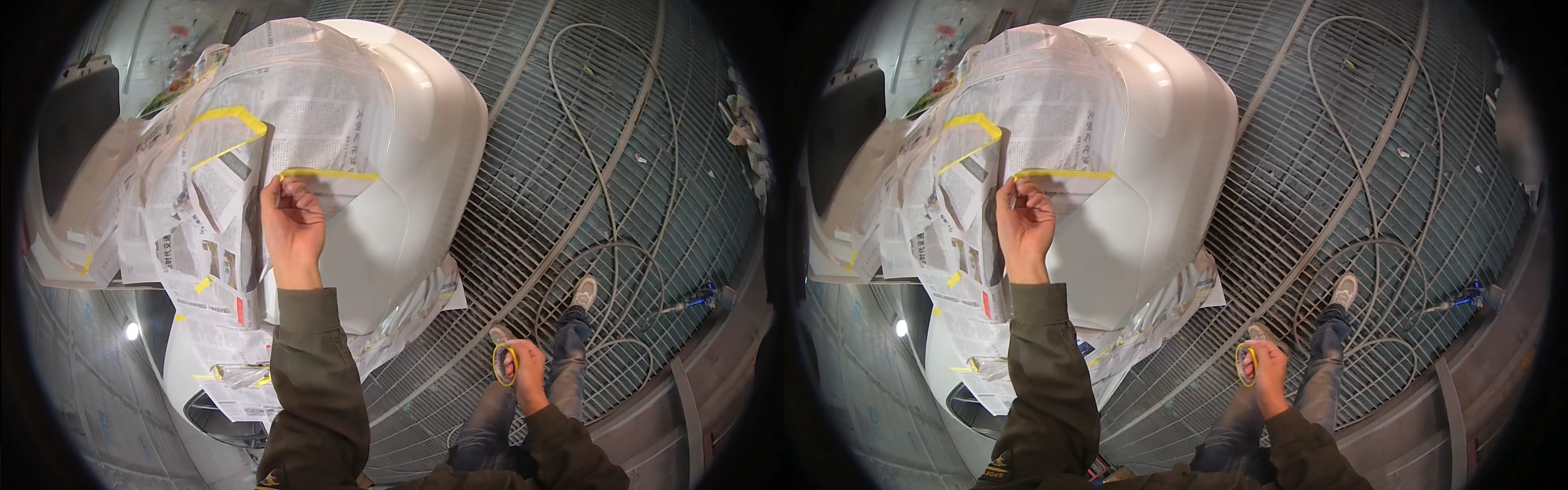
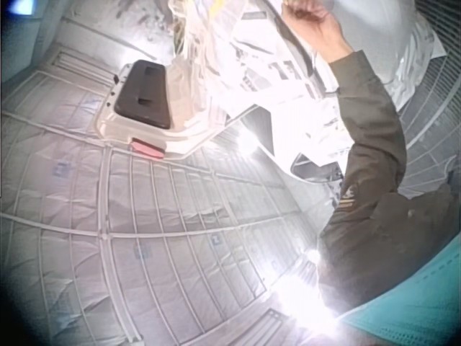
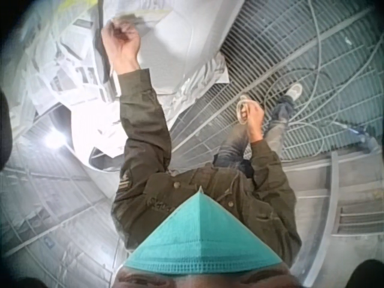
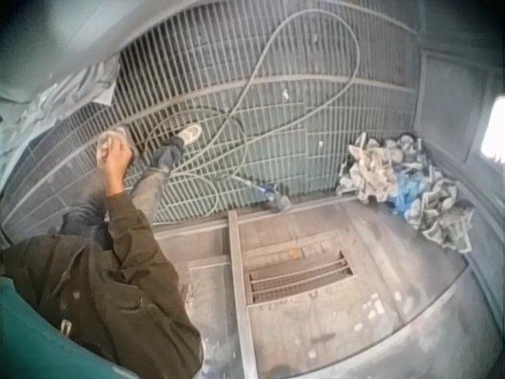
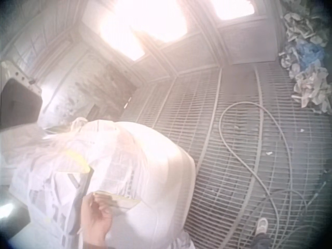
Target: The person uses a spray gun to apply white paint to the rear of a car in a paint booth. After painting, the person removes newspaper and masking tape from the car's surface.
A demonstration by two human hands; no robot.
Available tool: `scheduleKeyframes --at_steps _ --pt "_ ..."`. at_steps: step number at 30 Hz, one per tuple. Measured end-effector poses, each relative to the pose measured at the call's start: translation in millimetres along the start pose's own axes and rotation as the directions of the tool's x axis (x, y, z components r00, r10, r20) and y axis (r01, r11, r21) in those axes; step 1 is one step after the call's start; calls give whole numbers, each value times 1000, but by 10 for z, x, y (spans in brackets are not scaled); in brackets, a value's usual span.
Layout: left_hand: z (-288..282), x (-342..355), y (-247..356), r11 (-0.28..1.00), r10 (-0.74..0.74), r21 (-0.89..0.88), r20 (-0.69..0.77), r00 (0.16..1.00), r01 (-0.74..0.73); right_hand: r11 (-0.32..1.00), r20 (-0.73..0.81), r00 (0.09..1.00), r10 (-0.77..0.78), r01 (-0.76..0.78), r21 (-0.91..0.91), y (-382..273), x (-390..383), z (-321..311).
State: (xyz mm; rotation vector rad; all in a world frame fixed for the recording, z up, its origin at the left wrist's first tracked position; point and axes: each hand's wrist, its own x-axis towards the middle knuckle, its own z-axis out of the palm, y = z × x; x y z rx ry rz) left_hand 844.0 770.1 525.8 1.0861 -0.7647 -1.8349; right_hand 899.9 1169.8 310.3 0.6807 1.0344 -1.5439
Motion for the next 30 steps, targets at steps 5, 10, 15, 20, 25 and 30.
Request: scheduleKeyframes --at_steps 5,10,15,20,25,30 --pt "12 -123 -54 906 89 410 72 993 -111 1000 19 1000 -2 1 7 -28 -11 36" --pt "-23 -266 92 608 170 752 189 967 -254 1000 33 999 17 -17 0 -58 -28 53" --pt "-75 -287 131 176 242 849 453 858 -498 1000 36 999 5 -4 -19 -76 -32 67" --pt "-184 -268 290 -679 163 415 890 426 -606 999 92 996 -11 14 -40 -94 -72 109" --pt "-108 -386 275 -762 187 426 866 464 -488 999 96 995 0 5 -50 -80 -88 155" --pt "-112 -427 322 -826 226 396 885 408 -401 998 97 995 -17 22 -53 -80 -105 168"
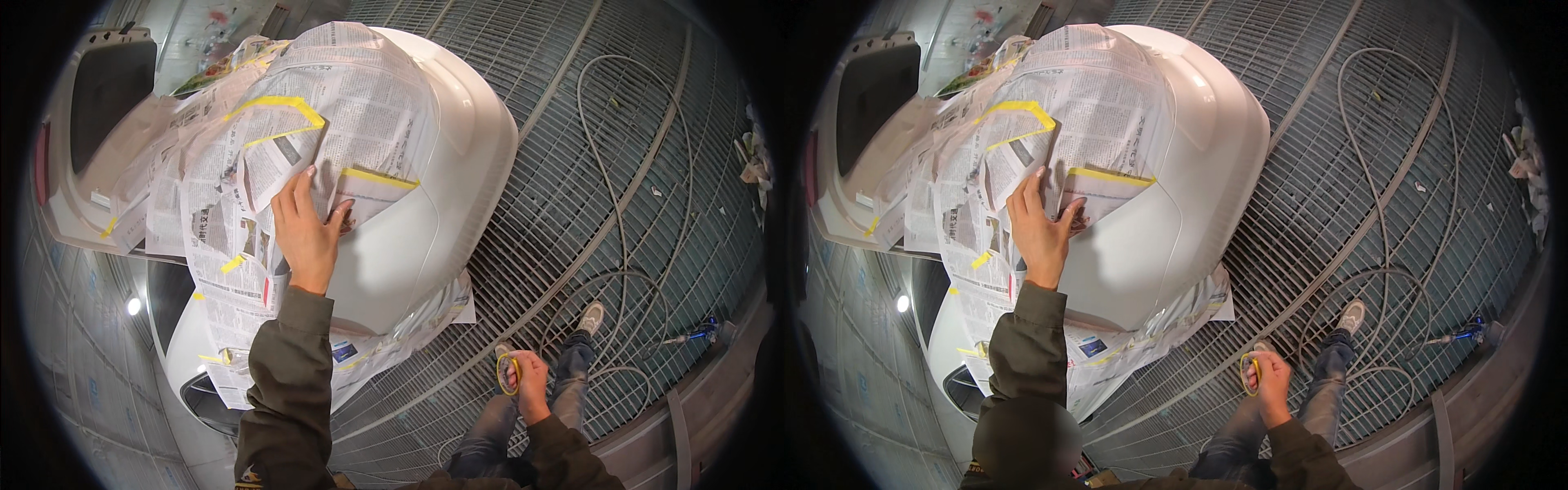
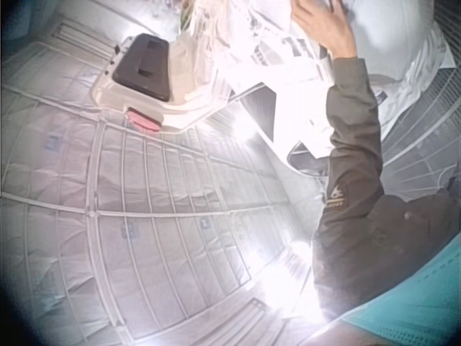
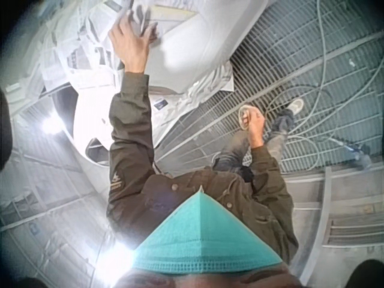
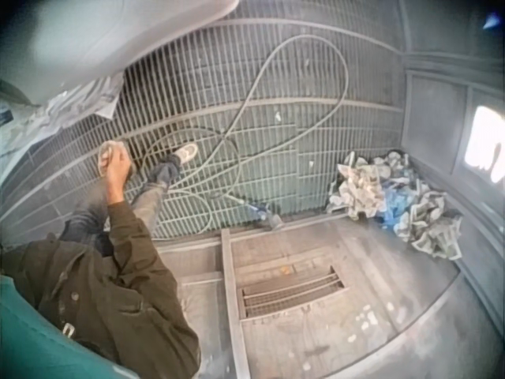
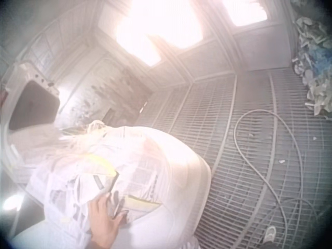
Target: The person uses a spray gun to apply white paint to the rear of a car in a paint booth. After painting, the person removes newspaper and masking tape from the car's surface.
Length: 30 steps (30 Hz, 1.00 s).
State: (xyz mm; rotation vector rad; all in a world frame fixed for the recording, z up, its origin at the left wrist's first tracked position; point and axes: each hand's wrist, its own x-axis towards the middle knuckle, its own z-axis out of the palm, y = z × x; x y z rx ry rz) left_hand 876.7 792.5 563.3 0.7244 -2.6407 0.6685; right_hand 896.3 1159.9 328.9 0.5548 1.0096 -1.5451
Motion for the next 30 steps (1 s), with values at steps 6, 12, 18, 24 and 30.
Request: scheduleKeyframes --at_steps 6,12,18,24,30 --pt "-6 -72 73 786 -368 -408 295 882 464 970 70 969 -236 239 -36 -107 91 298" --pt "-142 -71 56 673 -437 -506 318 842 540 138 474 306 -826 924 -356 -950 355 1746" --pt "-74 121 10 634 -464 -507 355 812 584 -298 620 -16 -785 887 -354 -1380 837 2770" --pt "-247 205 3 695 -455 -548 165 875 465 -387 705 -8 -709 840 -380 -1594 980 3100" --pt "-134 -222 164 221 -450 -777 454 769 589 -447 710 7 -704 772 -451 -1806 968 3255"
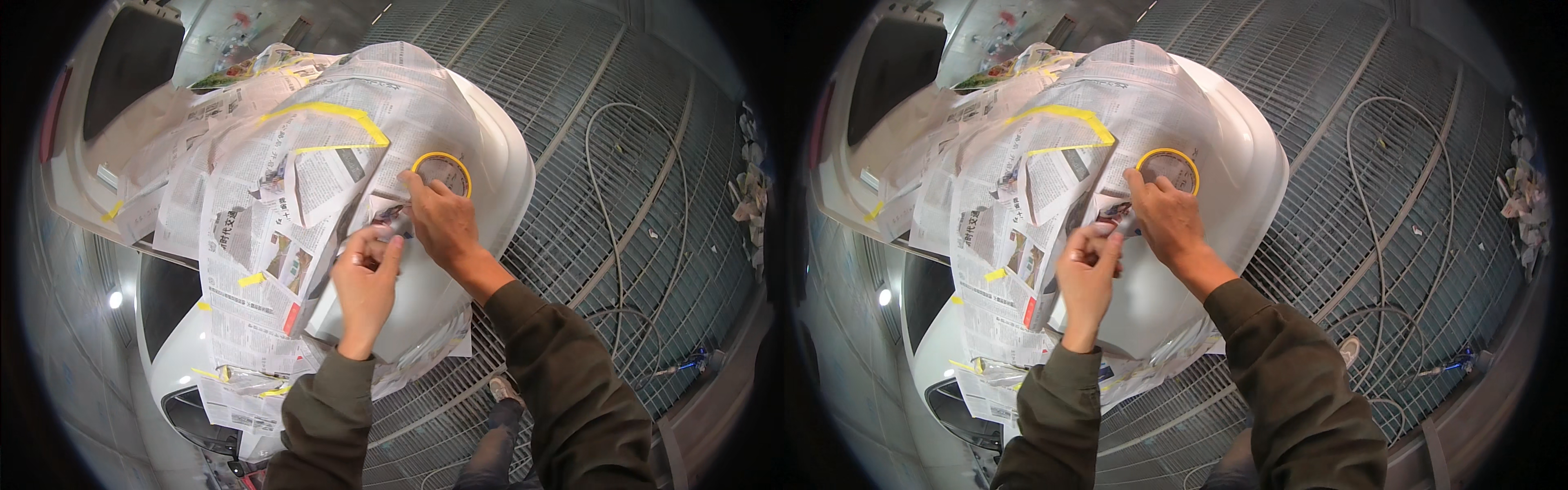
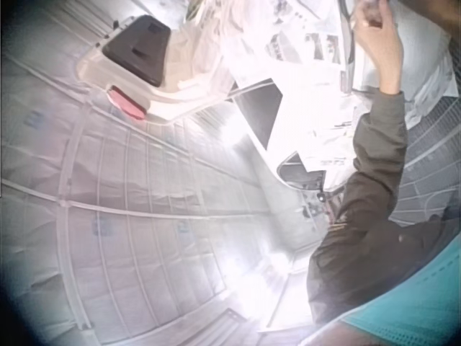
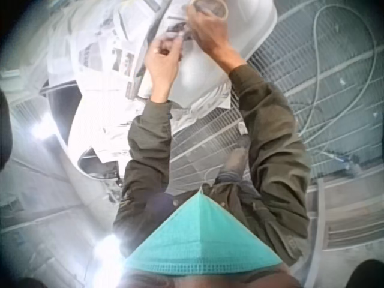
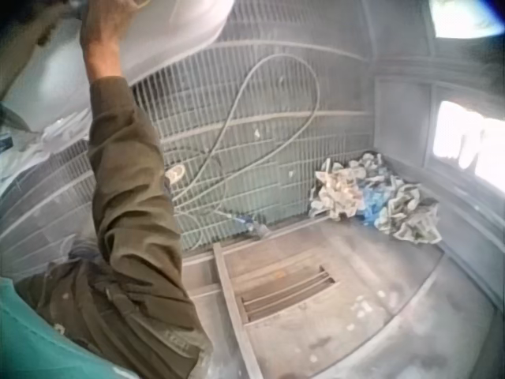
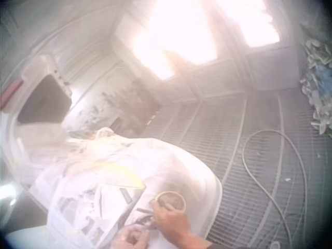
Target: The person uses a spray gun to apply white paint to the rear of a car in a paint booth. After painting, the person removes newspaper and masking tape from the car's surface.
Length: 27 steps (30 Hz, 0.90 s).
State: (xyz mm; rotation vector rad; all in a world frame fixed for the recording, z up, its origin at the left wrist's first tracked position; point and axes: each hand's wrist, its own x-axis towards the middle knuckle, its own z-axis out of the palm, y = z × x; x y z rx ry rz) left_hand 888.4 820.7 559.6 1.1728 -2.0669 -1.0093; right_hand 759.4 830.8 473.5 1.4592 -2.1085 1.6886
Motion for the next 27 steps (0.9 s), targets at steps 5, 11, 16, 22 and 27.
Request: scheduleKeyframes --at_steps 5,11,16,22,27 --pt "75 352 -337 895 -186 -410 11 982 174 998 -37 998 43 -45 -40 -23 84 47" --pt "-27 419 -332 847 -207 -474 120 971 239 997 211 975 -75 72 23 141 135 -422" --pt "-76 359 -307 919 -70 -368 202 977 142 974 434 872 -227 204 100 -45 264 -645" --pt "-48 372 -484 953 34 -301 195 980 27 968 619 748 -241 229 100 -184 416 -632" --pt "40 379 -446 992 -81 -104 -38 996 76 952 688 687 -235 305 21 -173 567 -640"
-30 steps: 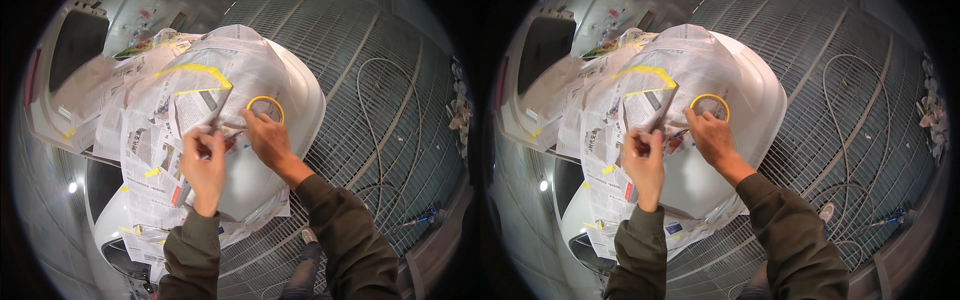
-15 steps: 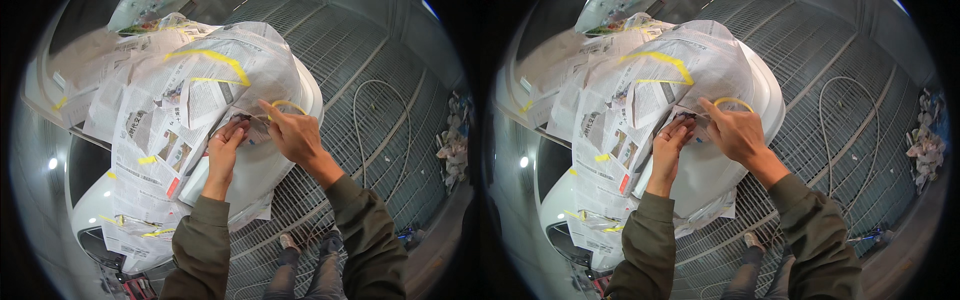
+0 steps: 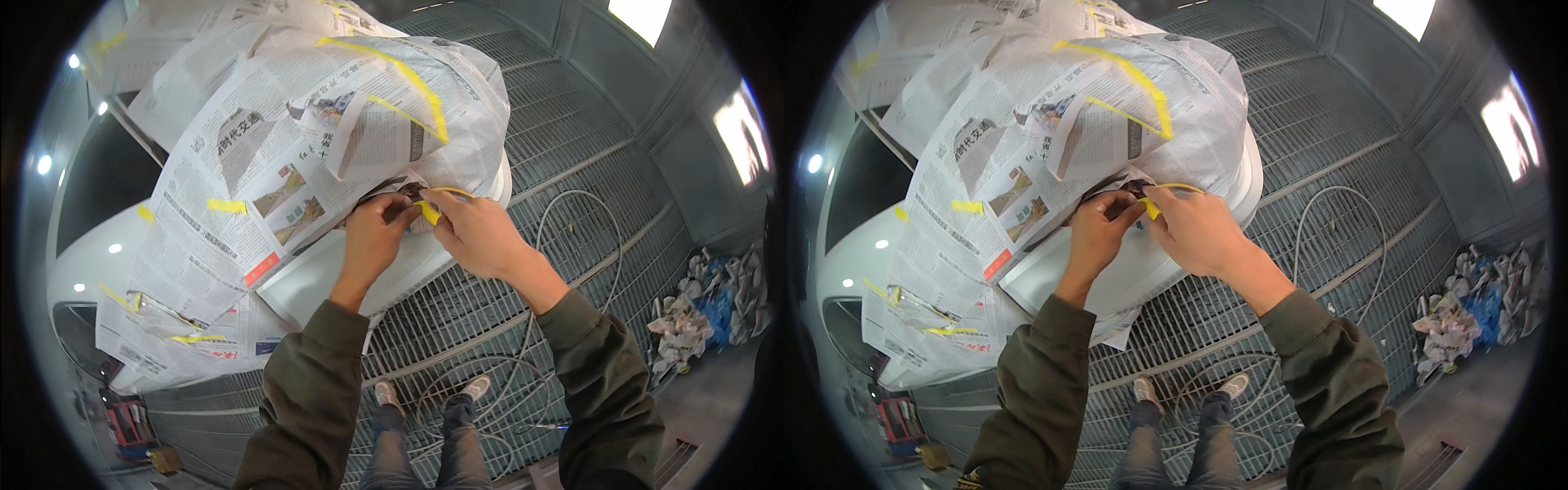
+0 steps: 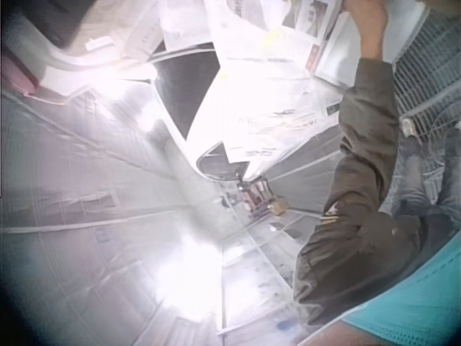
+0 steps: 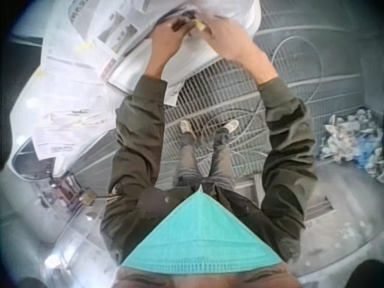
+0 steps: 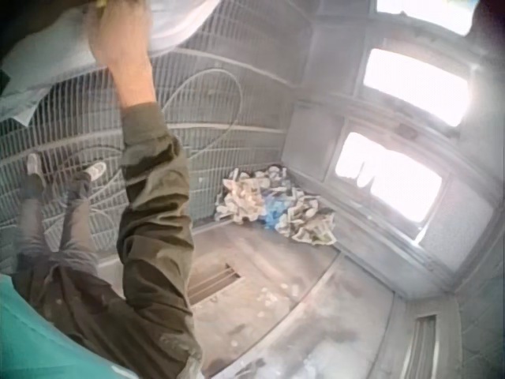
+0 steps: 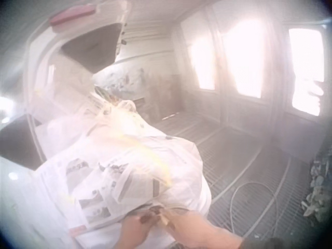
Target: The person uses a spray gun to apply white paint to the rear of a car in a paint booth. After painting, the person removes newspaper and masking tape from the car's surface.
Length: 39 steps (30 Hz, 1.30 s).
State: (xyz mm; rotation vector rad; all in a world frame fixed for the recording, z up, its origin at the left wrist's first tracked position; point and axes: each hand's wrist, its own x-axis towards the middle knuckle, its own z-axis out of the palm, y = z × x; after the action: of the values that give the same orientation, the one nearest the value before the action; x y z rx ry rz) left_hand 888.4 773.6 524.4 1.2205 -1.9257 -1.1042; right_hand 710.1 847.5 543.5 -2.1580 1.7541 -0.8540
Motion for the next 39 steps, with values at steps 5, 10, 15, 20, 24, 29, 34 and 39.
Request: scheduleKeyframes --at_steps 5,10,15,20,24,29,34,39 --pt "283 67 -23 937 189 343 -331 925 -69 953 -70 980 186 -198 -231 185 179 61" --pt "372 122 -6 836 268 548 -433 860 16 955 -157 969 192 -221 -198 213 303 130" --pt "472 132 41 835 300 551 -458 837 3 822 -285 778 560 -478 310 441 193 67" --pt "513 117 -76 689 485 722 -404 776 -55 517 -131 635 762 -472 714 620 -987 269" --pt "513 225 20 537 523 836 -224 823 -114 142 200 486 851 -580 802 395 -2296 628" --pt "640 434 37 420 485 892 -67 872 -165 -331 508 219 833 -539 775 -172 -3557 1048" --pt "264 483 -10 246 426 953 55 903 -174 -369 524 165 836 -538 758 -731 -4197 1432" --pt "199 503 150 179 280 929 268 922 -325 -421 443 19 896 -280 863 -1324 -4451 1588"
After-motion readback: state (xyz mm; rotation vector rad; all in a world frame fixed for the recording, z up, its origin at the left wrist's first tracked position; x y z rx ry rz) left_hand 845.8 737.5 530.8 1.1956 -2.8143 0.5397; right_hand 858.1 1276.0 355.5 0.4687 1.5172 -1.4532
